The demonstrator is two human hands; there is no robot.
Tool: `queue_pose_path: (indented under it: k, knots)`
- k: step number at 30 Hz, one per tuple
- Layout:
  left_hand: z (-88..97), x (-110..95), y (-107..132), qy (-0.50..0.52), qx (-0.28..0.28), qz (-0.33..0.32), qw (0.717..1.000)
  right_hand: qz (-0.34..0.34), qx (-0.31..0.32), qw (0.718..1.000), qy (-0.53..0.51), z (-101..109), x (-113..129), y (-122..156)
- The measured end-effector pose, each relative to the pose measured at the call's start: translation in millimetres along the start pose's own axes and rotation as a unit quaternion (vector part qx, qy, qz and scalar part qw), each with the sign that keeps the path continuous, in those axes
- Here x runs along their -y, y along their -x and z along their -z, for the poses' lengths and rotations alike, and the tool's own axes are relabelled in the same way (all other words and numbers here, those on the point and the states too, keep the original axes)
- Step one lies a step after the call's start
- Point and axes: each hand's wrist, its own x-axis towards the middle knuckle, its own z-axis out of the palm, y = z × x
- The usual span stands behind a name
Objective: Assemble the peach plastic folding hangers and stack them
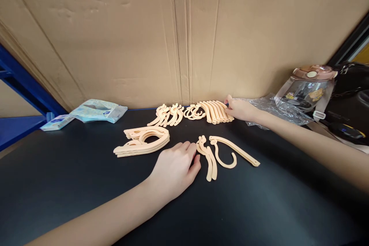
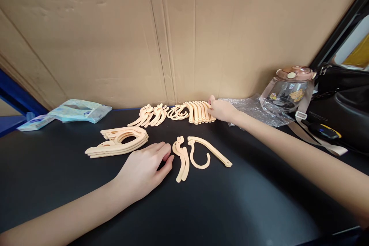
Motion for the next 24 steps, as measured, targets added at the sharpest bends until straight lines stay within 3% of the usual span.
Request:
queue_pose_path:
  k: [7,13,16,19,24]
  knots:
    - [-0.2,-0.1,0.1,-0.003,0.004,0.0,1.0,-0.005,-0.057,0.998,-0.02,13.5,-3.0,14.2]
    - [-0.8,-0.1,0.1,-0.006,0.003,0.002,1.0,0.019,-0.101,0.994,-0.047,24.8,-7.6,54.4]
    - [0.2,-0.6,-0.1,-0.007,0.004,0.002,1.0,0.089,-0.102,0.986,-0.096,22.1,-2.1,84.0]
    - [1.3,-1.3,-0.4,-0.008,0.006,0.0,1.0,0.121,-0.043,0.984,-0.125,14.7,6.2,110.1]
    - [2.2,-2.9,-1.2,-0.012,0.006,0.002,1.0,0.188,-0.027,0.979,-0.069,6.6,15.8,124.7]
